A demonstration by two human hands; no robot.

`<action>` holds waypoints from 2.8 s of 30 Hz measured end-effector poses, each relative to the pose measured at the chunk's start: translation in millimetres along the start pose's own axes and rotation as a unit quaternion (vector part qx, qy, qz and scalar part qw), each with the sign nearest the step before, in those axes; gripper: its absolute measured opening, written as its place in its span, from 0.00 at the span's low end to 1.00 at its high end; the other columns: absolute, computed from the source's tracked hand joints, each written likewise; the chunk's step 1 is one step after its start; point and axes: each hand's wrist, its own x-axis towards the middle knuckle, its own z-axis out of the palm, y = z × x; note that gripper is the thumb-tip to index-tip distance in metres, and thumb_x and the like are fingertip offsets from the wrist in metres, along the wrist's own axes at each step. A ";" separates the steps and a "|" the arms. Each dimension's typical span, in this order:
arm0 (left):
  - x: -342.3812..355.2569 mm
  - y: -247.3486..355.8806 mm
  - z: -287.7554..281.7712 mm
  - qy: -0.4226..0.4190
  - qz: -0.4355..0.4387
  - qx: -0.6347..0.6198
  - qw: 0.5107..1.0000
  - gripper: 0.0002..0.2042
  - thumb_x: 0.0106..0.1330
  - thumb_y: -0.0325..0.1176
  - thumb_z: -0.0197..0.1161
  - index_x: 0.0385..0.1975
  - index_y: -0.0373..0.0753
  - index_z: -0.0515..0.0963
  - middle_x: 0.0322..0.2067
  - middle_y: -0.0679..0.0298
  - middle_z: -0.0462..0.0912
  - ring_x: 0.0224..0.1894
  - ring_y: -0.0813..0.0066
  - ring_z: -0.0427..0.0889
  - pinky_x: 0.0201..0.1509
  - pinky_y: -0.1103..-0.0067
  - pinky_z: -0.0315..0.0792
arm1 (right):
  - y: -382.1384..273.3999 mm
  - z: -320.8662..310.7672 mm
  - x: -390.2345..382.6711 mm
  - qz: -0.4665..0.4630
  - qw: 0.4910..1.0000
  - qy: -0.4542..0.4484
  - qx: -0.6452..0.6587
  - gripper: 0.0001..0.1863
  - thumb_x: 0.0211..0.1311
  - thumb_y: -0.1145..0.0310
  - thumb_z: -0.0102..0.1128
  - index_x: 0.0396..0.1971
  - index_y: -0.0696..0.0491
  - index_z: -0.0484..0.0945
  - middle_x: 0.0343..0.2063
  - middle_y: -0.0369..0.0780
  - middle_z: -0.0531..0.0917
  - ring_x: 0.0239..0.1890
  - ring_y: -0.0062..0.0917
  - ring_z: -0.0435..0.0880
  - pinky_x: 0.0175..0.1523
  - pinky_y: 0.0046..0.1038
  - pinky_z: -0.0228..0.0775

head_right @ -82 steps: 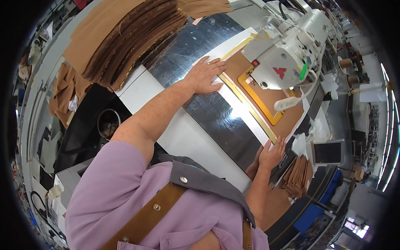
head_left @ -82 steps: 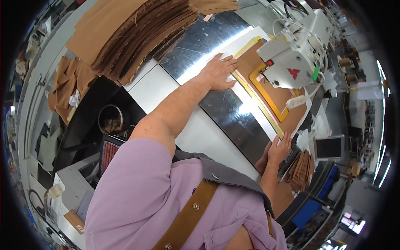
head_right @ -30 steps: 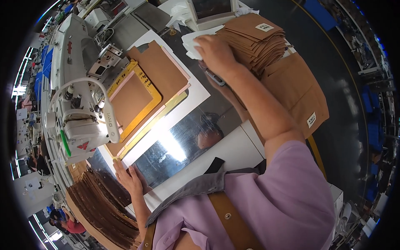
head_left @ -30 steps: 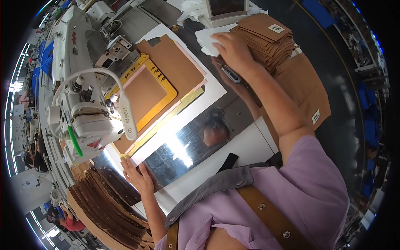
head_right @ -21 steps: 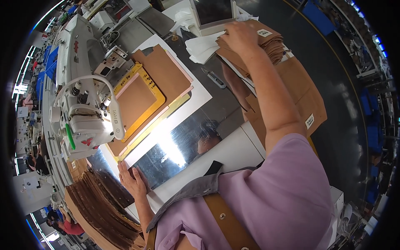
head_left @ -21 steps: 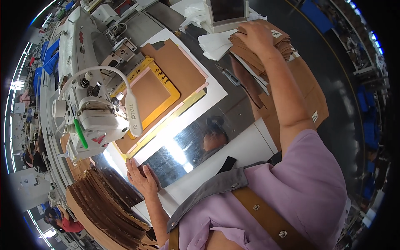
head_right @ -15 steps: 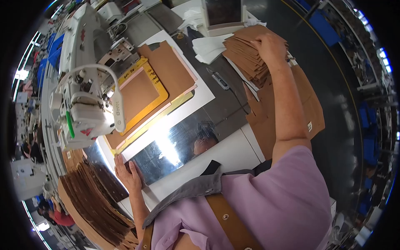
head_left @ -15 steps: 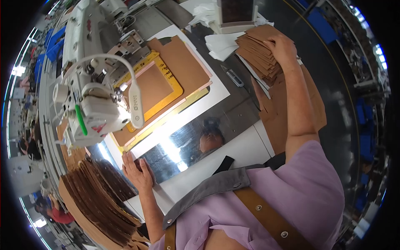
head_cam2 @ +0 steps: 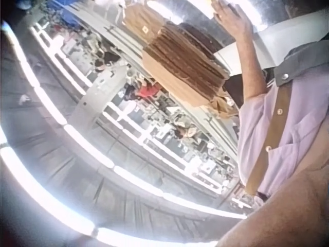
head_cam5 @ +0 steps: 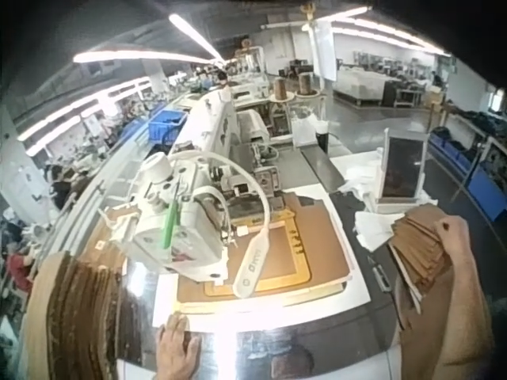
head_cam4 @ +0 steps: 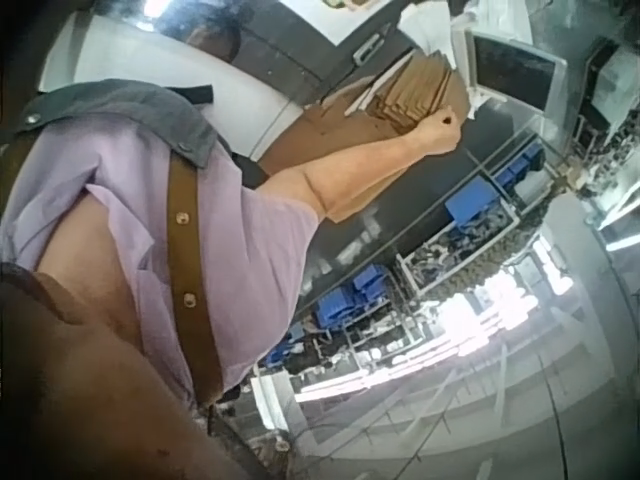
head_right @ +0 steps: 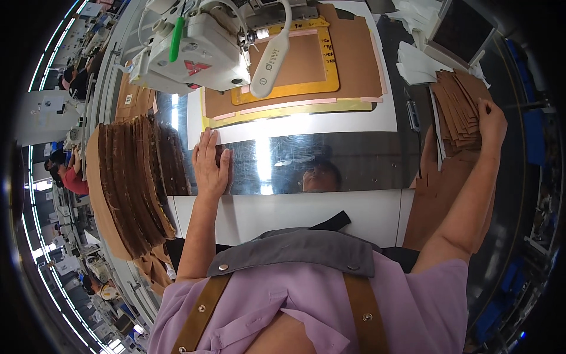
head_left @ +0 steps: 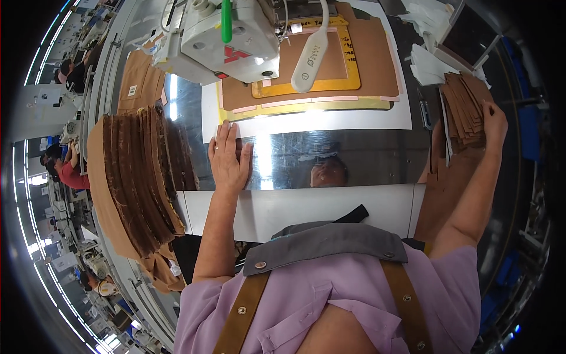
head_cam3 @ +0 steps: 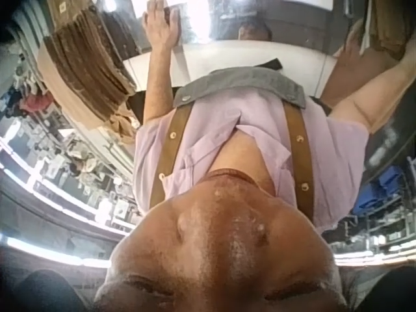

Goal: Sewing and assembling pieces of brown material to manufacture bags using an industrial sewing machine.

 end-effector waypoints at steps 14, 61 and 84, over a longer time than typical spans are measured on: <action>-12.1 31.5 -11.5 0.006 0.032 -0.067 0.997 0.23 0.78 0.46 0.53 0.64 0.40 0.75 0.69 0.55 0.72 0.74 0.59 0.66 0.78 0.56 0.46 | -0.3 -1.0 -0.3 -0.017 0.996 0.078 0.030 0.17 0.69 0.51 0.64 0.45 0.47 0.89 0.43 0.38 0.90 0.48 0.32 0.88 0.56 0.34 0.75; 78.8 123.0 21.9 0.002 -0.141 -0.587 0.797 0.06 0.67 0.27 0.71 0.40 0.33 0.86 0.36 0.63 0.90 0.35 0.82 0.87 0.42 0.84 0.81 | -305.8 72.1 -207.1 -0.421 0.742 -0.259 0.452 0.07 0.65 0.70 0.67 0.38 0.58 0.82 0.34 0.42 0.85 0.36 0.30 0.85 0.43 0.29 0.76; 123.4 55.5 32.9 -0.142 -0.252 -0.736 0.612 0.12 0.72 0.28 0.66 0.50 0.30 0.80 0.38 0.59 0.87 0.40 0.70 0.87 0.48 0.74 0.84 | -372.2 79.2 -163.6 -0.437 0.723 -0.377 0.379 0.09 0.60 0.64 0.65 0.28 0.55 0.83 0.30 0.42 0.88 0.36 0.35 0.88 0.44 0.37 0.78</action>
